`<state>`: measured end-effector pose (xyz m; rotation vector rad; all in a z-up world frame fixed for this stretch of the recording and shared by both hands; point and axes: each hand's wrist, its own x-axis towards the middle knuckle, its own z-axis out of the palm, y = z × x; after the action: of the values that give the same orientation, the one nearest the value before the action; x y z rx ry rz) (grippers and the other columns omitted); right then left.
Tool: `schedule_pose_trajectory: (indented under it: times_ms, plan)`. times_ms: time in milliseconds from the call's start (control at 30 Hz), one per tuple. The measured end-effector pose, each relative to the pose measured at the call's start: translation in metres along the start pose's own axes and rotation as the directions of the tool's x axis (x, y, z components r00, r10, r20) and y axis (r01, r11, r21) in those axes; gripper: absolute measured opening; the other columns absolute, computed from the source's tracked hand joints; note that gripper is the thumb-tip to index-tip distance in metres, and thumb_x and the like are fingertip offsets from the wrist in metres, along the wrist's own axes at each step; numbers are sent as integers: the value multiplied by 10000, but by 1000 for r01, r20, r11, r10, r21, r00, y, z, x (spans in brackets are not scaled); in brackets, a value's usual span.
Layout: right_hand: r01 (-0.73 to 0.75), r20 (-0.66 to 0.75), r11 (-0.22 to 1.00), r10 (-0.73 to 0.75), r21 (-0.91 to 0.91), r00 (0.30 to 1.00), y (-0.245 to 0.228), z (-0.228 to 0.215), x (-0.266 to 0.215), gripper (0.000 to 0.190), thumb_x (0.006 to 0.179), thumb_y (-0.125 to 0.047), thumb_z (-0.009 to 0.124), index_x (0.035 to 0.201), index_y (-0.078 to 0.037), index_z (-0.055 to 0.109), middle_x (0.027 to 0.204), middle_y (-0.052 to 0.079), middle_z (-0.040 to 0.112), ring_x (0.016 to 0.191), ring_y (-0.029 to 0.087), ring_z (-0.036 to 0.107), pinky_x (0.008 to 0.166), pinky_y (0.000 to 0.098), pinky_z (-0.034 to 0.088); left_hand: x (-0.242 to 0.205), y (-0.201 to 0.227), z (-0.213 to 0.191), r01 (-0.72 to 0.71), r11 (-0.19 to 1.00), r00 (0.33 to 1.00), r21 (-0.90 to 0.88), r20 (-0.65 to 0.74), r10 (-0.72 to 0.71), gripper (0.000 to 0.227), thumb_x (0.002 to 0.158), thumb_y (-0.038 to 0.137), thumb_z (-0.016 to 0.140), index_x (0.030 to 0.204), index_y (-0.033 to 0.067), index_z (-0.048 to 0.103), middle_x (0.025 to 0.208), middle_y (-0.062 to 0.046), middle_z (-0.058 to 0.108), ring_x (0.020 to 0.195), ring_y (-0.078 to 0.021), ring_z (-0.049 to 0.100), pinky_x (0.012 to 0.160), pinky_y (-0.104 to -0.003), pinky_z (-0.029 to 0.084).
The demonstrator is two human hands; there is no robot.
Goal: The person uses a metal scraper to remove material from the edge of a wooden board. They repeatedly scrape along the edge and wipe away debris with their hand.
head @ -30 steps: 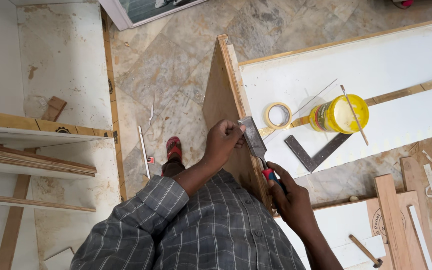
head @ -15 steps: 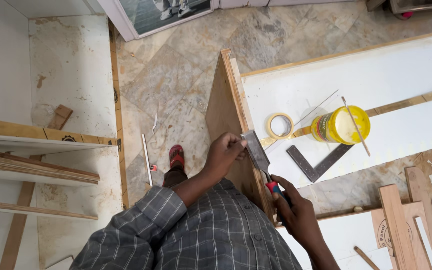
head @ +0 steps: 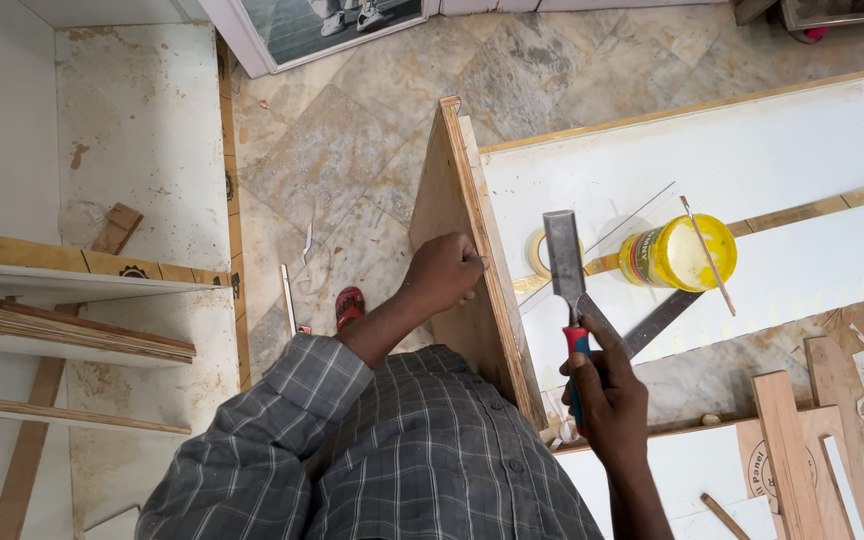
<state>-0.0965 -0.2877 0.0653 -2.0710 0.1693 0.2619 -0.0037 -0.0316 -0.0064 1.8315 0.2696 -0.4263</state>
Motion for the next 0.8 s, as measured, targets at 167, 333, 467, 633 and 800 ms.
schedule_pose_trajectory:
  times_ms: [167, 333, 467, 633, 800]
  plan:
    - [-33, 71, 999, 30, 31, 997, 5, 10, -2, 490, 982, -189, 603, 1462, -110, 550, 805, 74, 727, 578, 99, 630, 533, 274, 519, 1, -9, 0, -32, 982, 997, -187, 60, 44, 267, 1002, 270, 617, 921, 21, 566, 740, -74, 668, 596, -137, 703, 492, -292, 580]
    - [-56, 105, 998, 57, -13, 993, 8, 16, -2, 498, 982, -212, 600, 1468, -127, 538, 819, 65, 739, 576, 94, 631, 528, 273, 511, -5, -23, 16, -90, 965, 996, -244, -7, 91, 243, 1012, 246, 581, 967, 9, 561, 819, -69, 664, 624, -120, 695, 521, -300, 583]
    - [-74, 106, 996, 78, -44, 991, 7, 13, -1, 504, 976, -215, 604, 1469, -131, 545, 813, 68, 741, 579, 94, 636, 530, 273, 514, -11, -26, 23, -55, 933, 998, -357, 2, 60, 225, 1026, 233, 532, 995, 14, 573, 794, -86, 647, 602, -113, 655, 516, -284, 568]
    - [-92, 116, 995, 97, -49, 989, 6, 10, -4, 508, 974, -222, 598, 1471, -139, 532, 828, 56, 745, 586, 89, 645, 520, 274, 510, -9, -30, -11, 71, 821, 985, -567, -89, -147, 234, 987, 273, 497, 1060, 97, 633, 723, -73, 603, 520, -135, 584, 444, -281, 500]
    - [-104, 142, 991, 115, -84, 983, 3, 8, -4, 495, 967, -239, 612, 1452, -154, 562, 816, 68, 741, 585, 101, 638, 517, 286, 511, -10, -24, -28, -104, 992, 988, -68, -125, 95, 378, 980, 387, 674, 900, 19, 639, 741, -71, 678, 594, -133, 670, 550, -290, 533]
